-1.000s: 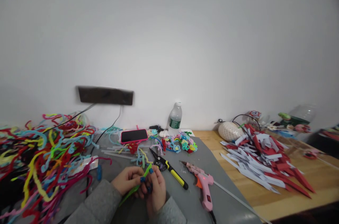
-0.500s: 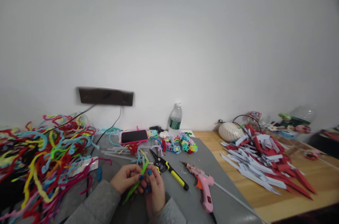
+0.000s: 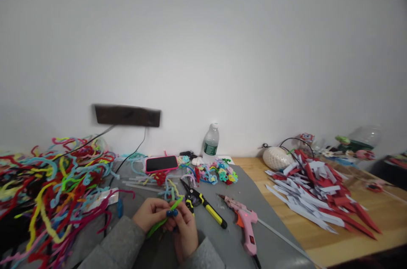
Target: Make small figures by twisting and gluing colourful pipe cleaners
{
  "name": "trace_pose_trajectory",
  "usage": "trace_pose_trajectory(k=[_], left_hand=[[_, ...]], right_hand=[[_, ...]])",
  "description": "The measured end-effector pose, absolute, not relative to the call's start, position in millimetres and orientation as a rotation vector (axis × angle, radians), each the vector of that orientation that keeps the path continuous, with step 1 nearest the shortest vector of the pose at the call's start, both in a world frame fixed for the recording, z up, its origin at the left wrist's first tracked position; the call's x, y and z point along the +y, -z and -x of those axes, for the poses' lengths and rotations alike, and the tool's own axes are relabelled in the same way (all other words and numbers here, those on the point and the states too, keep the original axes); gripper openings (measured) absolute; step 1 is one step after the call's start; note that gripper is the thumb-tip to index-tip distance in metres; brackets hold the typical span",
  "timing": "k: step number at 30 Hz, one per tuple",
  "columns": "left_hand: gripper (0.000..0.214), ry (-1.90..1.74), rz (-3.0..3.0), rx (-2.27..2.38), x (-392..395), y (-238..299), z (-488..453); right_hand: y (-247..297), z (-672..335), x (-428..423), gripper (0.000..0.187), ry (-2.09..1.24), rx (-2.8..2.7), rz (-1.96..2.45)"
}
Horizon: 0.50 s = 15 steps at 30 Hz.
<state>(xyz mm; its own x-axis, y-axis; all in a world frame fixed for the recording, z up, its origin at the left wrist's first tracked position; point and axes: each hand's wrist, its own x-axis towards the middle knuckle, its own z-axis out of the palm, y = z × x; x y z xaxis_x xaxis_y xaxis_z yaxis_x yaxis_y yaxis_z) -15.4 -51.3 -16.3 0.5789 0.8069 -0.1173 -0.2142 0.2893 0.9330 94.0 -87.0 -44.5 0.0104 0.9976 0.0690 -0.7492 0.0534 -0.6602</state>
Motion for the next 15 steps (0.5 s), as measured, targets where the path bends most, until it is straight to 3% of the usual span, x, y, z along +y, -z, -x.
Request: trace_pose_trajectory(k=[15], left_hand=[[0.029, -0.746, -1.047, 0.625, -51.9, 20.5, 15.6]], right_hand=[[38.5, -93.8, -88.7, 0.023, -1.463, -0.583, 0.502]])
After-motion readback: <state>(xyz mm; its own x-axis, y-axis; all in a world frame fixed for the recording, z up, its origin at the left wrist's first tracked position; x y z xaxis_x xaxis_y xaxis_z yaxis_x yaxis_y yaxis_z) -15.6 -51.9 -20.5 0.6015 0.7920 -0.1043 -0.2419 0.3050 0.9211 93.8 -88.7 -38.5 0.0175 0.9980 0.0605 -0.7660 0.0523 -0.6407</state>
